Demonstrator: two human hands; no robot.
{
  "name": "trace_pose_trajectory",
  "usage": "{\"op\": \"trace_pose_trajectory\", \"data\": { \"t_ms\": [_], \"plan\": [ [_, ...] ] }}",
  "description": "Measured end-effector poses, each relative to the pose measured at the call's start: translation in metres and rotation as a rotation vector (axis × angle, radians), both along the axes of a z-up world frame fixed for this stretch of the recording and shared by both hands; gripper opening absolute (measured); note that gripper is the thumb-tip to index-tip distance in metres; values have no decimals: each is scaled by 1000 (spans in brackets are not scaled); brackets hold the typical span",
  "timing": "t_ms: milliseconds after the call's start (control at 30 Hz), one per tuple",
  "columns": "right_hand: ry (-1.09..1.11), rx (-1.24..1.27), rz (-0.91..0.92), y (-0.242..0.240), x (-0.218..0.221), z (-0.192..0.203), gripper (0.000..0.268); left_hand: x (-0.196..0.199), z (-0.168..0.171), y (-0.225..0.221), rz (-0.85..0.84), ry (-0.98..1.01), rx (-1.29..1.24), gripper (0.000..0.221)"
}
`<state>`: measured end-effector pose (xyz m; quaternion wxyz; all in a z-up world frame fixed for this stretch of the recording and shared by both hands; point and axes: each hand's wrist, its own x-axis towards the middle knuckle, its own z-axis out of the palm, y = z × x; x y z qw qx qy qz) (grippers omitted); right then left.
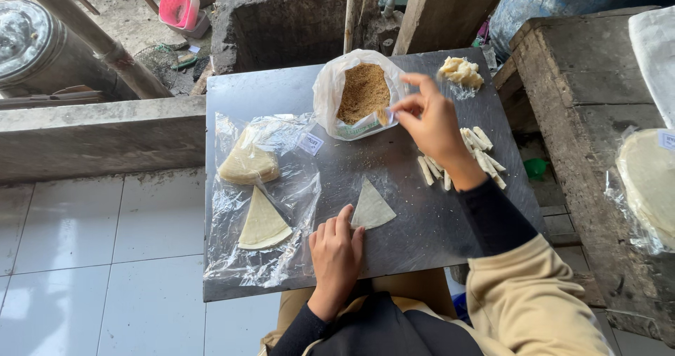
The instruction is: The person places a triangular wrapper on a table, adds a spoonful of filling from a plastic bag, and rolls the wrapper into a cylinder. They repeat this for multiple items and then move the finished rolls into a bucket.
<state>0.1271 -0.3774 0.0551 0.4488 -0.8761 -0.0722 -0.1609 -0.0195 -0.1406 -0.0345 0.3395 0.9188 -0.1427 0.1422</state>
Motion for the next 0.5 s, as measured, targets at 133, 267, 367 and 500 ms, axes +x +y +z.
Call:
{"op": "trace_pose_trajectory", "data": {
  "t_ms": [133,267,367,500],
  "plan": [
    [134,62,127,4,-54,-11,55,0,-3,-5,14,71,-51,44],
    [227,28,228,16,-86,-30,55,2,-9,-6,13,85,-132,45],
    [120,-119,293,25,-99,-41,52,4,-6,-3,0,111,-208,45],
    [-281,-381,472,30,-103,-47,48,8,2,-2,-4,175,-344,45]
  ]
}}
